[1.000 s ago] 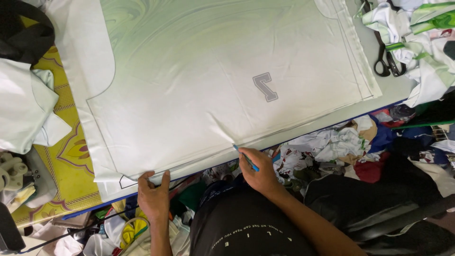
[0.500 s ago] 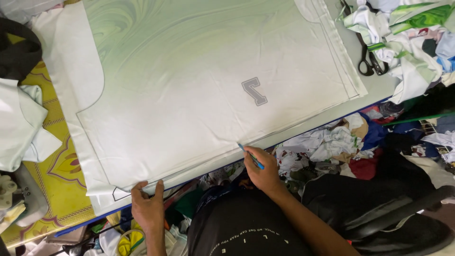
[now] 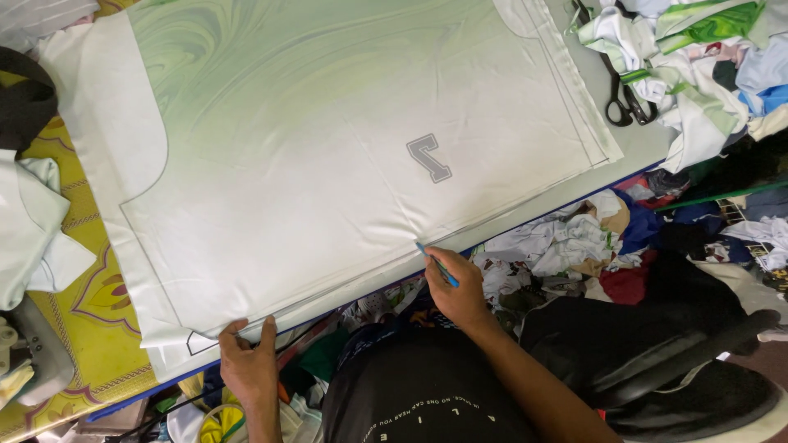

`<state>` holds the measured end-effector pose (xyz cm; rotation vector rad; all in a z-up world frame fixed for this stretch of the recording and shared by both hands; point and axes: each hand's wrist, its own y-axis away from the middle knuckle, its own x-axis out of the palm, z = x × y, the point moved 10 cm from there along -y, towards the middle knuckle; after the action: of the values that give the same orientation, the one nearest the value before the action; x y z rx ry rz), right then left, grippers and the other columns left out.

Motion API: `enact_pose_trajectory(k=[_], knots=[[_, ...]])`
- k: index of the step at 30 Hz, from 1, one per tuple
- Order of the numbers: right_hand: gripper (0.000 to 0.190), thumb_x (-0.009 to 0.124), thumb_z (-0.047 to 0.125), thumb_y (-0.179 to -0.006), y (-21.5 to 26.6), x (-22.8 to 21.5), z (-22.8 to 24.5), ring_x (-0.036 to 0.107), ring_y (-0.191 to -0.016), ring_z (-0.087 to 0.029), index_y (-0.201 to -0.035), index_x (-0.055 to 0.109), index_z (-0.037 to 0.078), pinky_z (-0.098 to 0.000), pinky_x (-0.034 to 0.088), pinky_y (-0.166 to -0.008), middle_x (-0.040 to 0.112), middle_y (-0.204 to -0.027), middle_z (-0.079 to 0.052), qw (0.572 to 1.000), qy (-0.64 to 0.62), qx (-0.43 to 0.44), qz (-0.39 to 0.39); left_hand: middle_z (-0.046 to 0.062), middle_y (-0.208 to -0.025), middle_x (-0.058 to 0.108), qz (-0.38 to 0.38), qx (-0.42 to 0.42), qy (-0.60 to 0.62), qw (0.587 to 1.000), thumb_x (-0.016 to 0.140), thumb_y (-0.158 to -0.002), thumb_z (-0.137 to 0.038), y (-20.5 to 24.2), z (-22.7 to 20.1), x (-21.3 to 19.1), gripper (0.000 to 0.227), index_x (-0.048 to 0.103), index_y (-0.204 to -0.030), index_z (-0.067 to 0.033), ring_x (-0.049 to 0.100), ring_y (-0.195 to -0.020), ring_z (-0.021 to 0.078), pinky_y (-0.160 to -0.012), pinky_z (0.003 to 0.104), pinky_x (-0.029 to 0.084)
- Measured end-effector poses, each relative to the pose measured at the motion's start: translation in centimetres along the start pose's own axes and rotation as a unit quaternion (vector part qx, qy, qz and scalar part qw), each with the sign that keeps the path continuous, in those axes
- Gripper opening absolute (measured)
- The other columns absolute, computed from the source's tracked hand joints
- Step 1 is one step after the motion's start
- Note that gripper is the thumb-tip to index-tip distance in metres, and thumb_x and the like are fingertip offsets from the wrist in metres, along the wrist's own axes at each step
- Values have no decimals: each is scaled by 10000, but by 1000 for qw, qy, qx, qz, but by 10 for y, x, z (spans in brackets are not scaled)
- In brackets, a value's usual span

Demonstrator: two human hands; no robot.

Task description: The person uses a measuring tape and a blue pen to mark measurements on a large piece of white fabric laid out on a table. They repeatedly position the tape along different edges and curves of the fabric, making marks to outline a pattern.

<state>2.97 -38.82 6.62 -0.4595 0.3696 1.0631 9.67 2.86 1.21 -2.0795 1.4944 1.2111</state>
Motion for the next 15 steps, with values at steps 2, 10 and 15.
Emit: enact_pose_trajectory(k=[2, 10, 15], knots=[[228, 663, 63, -962, -3, -13, 6, 754, -848, -232, -1163, 721, -28, -339, 632, -718, 774, -1020, -163, 999, 9, -17, -37, 2, -741, 495, 13, -18, -4, 1000, 817, -859, -418, 1, -1, 0, 392, 651, -1109, -166, 505, -684, 203, -712, 397, 429], [233, 657, 108, -969, -5, -25, -12, 764, -945, -260, -1160, 735, 0, -380, 633, -785, 778, -1063, -154, 998, 34, 11, -49, -14, -718, 458, -6, 6, 5, 1000, 834, -861, -411, 0, 3, 1, 384, 656, -1097, -166, 487, -663, 191, -727, 377, 436], [227, 652, 111, -972, -8, -31, -14, 772, -924, -263, -1153, 740, 5, -381, 636, -761, 783, -1063, -146, 997, 59, -6, -50, -13, -718, 450, -2, 5, 4, 1000, 835, -861, -399, 0, 0, 2, 384, 650, -1093, -155, 467, -648, 179, -700, 373, 427]])
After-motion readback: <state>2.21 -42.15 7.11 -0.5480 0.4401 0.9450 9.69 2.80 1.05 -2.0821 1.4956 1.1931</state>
